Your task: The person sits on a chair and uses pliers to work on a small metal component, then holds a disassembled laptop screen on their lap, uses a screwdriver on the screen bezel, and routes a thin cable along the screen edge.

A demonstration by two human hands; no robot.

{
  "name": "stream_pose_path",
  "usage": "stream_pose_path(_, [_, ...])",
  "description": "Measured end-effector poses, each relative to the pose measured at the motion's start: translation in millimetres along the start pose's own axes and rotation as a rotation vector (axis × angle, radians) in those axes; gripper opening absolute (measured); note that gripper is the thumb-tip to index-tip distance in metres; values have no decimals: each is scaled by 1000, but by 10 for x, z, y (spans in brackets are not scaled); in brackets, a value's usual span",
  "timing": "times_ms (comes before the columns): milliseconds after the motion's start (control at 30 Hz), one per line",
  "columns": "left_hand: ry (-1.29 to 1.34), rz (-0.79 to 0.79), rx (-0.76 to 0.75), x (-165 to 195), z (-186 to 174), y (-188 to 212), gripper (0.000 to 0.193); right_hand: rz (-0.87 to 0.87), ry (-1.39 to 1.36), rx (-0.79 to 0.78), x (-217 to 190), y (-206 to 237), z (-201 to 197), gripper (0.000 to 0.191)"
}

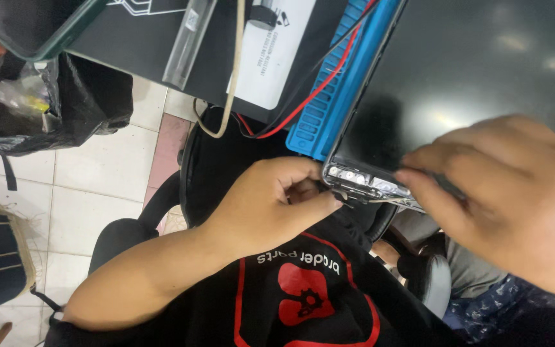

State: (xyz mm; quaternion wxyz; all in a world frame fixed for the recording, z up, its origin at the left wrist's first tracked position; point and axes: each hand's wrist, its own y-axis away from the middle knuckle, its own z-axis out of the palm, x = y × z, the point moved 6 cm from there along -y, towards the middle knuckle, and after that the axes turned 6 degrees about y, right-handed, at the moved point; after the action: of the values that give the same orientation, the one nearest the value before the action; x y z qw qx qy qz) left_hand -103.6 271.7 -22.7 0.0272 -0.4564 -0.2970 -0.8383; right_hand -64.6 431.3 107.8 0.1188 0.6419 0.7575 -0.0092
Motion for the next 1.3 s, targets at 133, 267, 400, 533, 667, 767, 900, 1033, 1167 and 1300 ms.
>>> stream_pose_path(133, [-37, 52, -22, 59, -2, 23, 20, -9, -6, -63, -9, -95, 90, 17])
stream_pose_path(267, [-49, 39, -38, 28, 1, 23, 18, -6, 21, -174, -24, -268, 223, 25])
stream_pose_path(400, [137, 83, -95, 0, 57, 19, 15, 0, 54, -242, -29, -390, 244, 25])
stream_pose_path(533, [207, 89, -69, -56, 91, 33, 11, -72, 74, -197, -113, -396, 207, 14])
stream_pose_path(667, [193, 107, -103, -82, 96, 56, 11, -66, 113, -240, -117, -357, 254, 13])
stream_pose_path(767, [206, 93, -100, -110, 101, 57, 12, -60, 69, -209, -124, -330, 225, 13])
stream_pose_path(900, [245, 140, -108, -87, 121, 60, 13, -141, 80, -177, -169, -325, 196, 27])
stream_pose_path(1033, [93, 113, -66, -68, 71, 47, 16, -198, 184, -183, -178, -338, 231, 20])
stream_pose_path(1167, [-48, 20, -54, -78, 20, 33, 15, -214, 184, -155, -162, -242, 155, 20])
stream_pose_path(1300, [-37, 38, -113, -86, 28, 27, 17, -95, 61, -7, -216, 0, 15, 28])
